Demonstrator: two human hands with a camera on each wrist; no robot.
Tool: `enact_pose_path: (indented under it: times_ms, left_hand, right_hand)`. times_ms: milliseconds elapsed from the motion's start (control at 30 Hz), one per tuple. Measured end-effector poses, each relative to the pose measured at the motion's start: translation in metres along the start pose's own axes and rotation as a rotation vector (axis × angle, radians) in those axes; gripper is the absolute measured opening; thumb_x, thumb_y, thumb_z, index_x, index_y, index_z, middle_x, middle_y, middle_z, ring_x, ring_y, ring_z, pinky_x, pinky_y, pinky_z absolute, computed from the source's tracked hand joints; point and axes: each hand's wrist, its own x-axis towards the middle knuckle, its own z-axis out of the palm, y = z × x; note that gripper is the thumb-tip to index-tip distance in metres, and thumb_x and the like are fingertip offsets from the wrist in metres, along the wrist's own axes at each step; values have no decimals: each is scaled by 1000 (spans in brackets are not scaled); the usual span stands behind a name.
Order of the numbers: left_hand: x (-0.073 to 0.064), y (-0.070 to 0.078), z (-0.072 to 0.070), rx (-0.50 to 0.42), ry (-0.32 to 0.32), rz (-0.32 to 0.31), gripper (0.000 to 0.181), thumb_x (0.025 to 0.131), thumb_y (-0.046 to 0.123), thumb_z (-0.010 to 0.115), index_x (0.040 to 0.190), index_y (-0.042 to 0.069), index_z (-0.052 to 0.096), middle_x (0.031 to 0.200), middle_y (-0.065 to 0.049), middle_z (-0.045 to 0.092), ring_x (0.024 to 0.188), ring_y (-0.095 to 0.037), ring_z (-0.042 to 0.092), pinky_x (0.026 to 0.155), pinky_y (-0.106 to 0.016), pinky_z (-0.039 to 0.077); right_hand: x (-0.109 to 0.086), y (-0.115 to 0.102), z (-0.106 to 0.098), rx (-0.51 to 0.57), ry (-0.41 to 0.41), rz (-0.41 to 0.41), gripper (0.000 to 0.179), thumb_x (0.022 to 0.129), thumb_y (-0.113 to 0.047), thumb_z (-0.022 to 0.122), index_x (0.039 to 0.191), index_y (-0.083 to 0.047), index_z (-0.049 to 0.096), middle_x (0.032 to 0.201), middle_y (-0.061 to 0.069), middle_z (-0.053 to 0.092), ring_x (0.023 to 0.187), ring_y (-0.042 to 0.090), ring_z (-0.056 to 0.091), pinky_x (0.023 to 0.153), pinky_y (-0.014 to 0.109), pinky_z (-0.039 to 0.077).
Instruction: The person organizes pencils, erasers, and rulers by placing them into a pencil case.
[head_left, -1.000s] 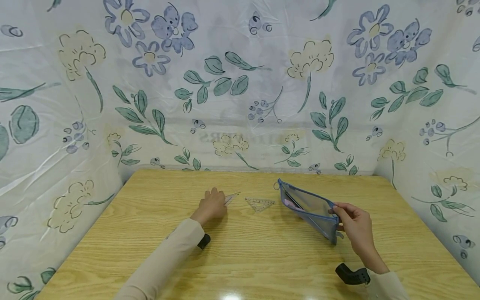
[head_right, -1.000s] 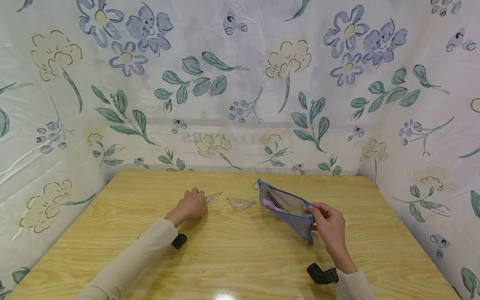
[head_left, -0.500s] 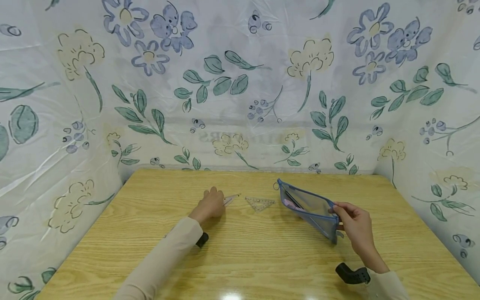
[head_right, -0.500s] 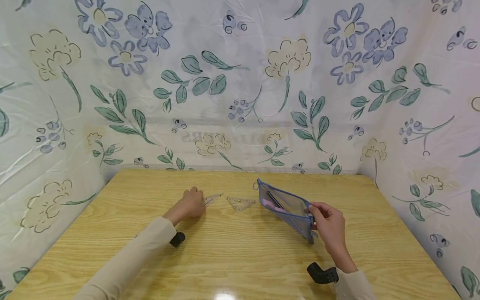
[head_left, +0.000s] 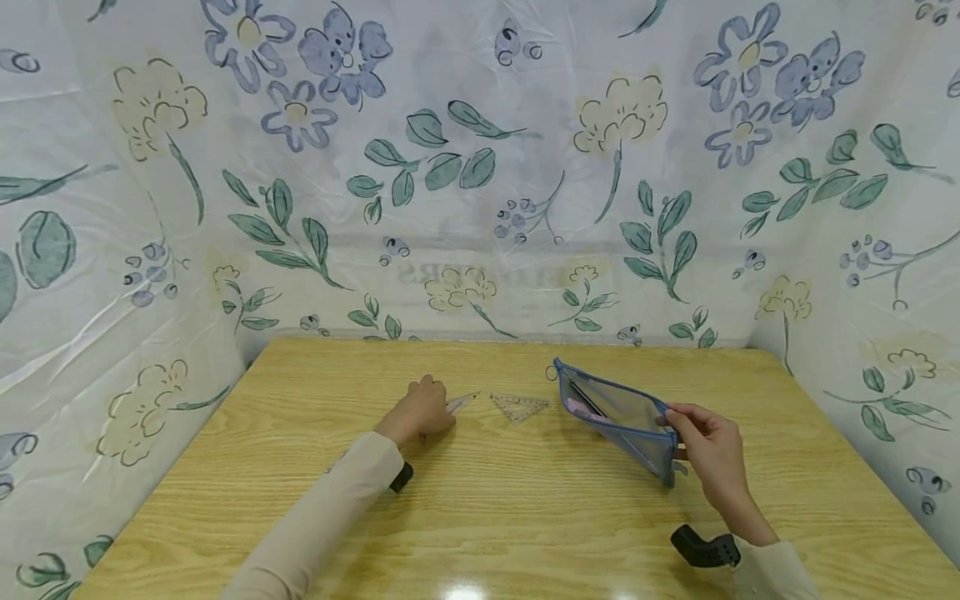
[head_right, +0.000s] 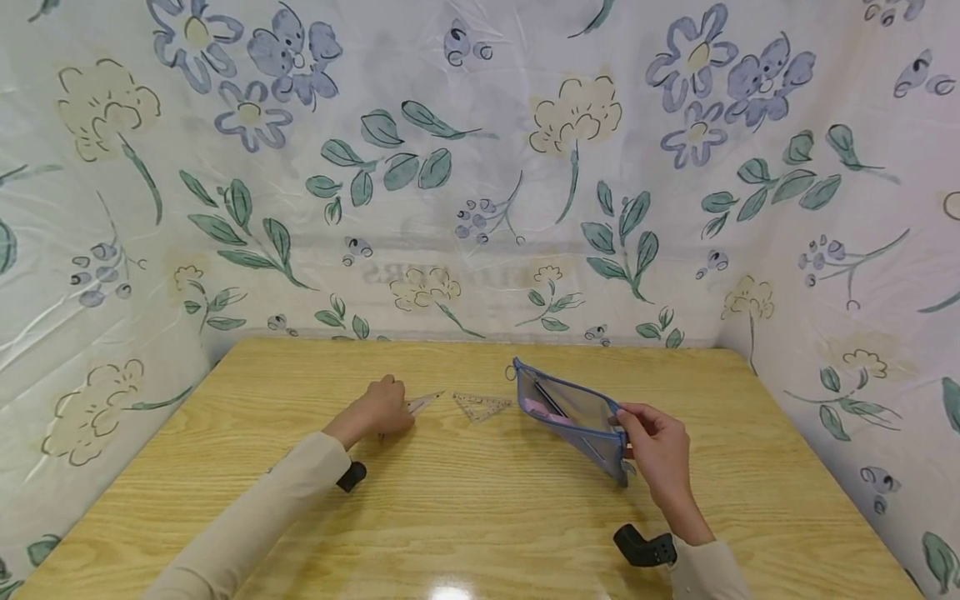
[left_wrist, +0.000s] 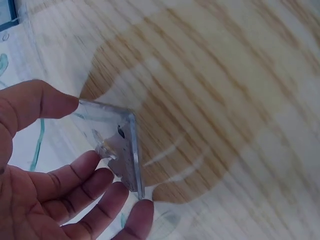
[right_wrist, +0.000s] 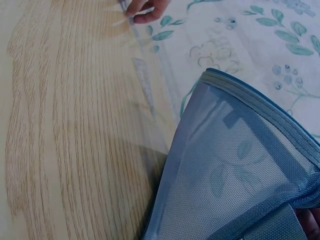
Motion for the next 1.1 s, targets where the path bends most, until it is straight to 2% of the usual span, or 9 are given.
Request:
enact_pose_path:
  times_ms: [233,433,567,667,800,867,967,1100]
  left_hand:
    - [-1,0,-2,-10,-21,2,25,85,20,71,74,3,57,91,-15,47,82,-30,39,72,-39,34]
    - [1,-1,-1,-20,-34,3,26,83,22,72,70,4,57,95,-17,49,84,-31,41,72,-41,36]
    - [3,-3,5,-28,-12,28,20,81,15,69,71,4,56,92,-16,48,83,-31,41,69,-40,36]
    - [5,-4,9,-39,14,42,15,80,11,67,82,2,56,90,-15,47,82,-31,42,66,-40,36]
    - [3,-3,9,-42,19,27,27,81,12,68,100,-2,55,95,-15,47,84,-32,43,65,-42,40]
    - [1,-2,7,-44,8,18,30,82,12,68,104,-3,54,97,-16,48,86,-32,44,66,-43,40]
    - [-3,-2,1,-48,-13,16,27,84,13,68,102,-1,55,98,-15,48,86,-32,43,68,-43,40]
    - [-7,-1,-8,-47,-69,13,21,85,15,70,92,4,54,94,-13,45,86,-32,41,70,-42,38]
  right_hand:
    - [0,0,0,0,-3,-4,31,99,-14,56,117,11,62,85,-7,70,71,7,66,58,28,55]
    - [0,0,0,-5,-2,-6,31,99,-14,56,117,11,62,85,-7,70,71,7,65,58,28,55]
    - [0,0,1,-7,-1,-3,32,99,-15,56,117,11,62,85,-7,70,70,7,65,58,28,55]
    - [0,0,1,-7,-1,-2,31,99,-14,56,117,11,62,84,-8,70,70,7,66,58,28,55]
    - [-1,0,1,-5,-2,-2,31,99,-14,56,116,11,62,84,-8,70,70,7,66,58,28,55]
    - [-1,-1,1,-5,-4,-3,31,99,-14,56,117,11,62,84,-9,70,70,7,66,58,28,55]
    - [-1,-1,1,-5,-5,-4,31,99,-13,56,116,12,62,84,-9,70,70,7,66,59,28,55]
    - [-1,-1,0,1,-5,-9,31,99,-13,56,116,12,62,83,-9,70,70,7,66,58,28,55]
